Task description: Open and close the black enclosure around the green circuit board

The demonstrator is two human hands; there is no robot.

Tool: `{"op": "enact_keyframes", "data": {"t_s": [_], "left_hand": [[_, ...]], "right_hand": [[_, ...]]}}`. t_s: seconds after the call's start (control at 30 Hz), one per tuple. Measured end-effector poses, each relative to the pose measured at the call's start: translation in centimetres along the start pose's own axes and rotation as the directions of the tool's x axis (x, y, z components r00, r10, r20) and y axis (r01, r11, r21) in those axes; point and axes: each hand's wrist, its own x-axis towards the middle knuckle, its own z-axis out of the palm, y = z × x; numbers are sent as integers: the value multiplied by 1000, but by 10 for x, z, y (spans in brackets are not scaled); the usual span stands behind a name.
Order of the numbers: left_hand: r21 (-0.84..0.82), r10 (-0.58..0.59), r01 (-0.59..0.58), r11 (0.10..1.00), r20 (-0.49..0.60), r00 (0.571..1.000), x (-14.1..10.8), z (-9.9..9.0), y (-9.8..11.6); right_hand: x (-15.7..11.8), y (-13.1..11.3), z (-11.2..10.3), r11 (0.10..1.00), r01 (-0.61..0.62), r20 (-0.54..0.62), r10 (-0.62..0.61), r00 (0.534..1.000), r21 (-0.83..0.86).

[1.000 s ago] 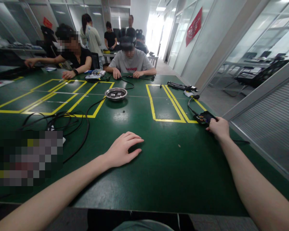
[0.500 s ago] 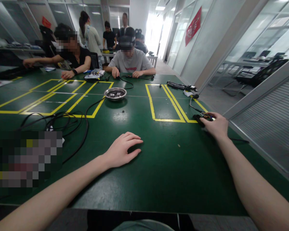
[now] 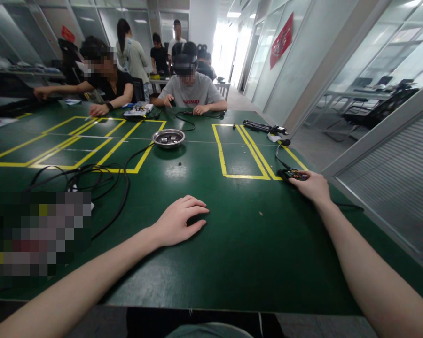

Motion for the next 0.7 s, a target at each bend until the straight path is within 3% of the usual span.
{"op": "enact_keyframes", "data": {"t_s": [0.1, 0.2, 0.3, 0.37, 0.5, 0.57, 0.63, 0.7], "left_hand": [[-1, 0, 0, 1000, 6, 1000, 0, 1, -1], [-4, 1, -1, 1000, 3, 1000, 0, 2, -1], [-9, 0, 0, 1000, -11, 1000, 1, 1, -1], [-16, 4, -4, 1000, -33, 999, 1, 0, 0], [-34, 75, -78, 996, -93, 993, 2, -2, 4], [-52, 139, -142, 988, -69, 988, 2, -2, 7], [-63, 178, -178, 982, -15, 984, 2, 0, 10], [-54, 186, -184, 981, 32, 982, 1, 0, 12]], "right_hand": [[-8, -24, -1, 997, -59, 72, 63, 995, -54], [-29, -58, 4, 1000, 5, 231, -6, 973, 5], [-63, -100, 11, 982, 133, 402, -177, 898, 135], [-91, -126, 13, 925, 244, 501, -365, 785, 291], [-145, -163, 12, 728, 321, 615, -684, 392, 605], [-164, -172, 11, 636, 347, 586, -771, 248, 689], [-174, -176, 10, 584, 366, 559, -809, 182, 725], [-176, -177, 9, 567, 378, 545, -820, 175, 732]]}}
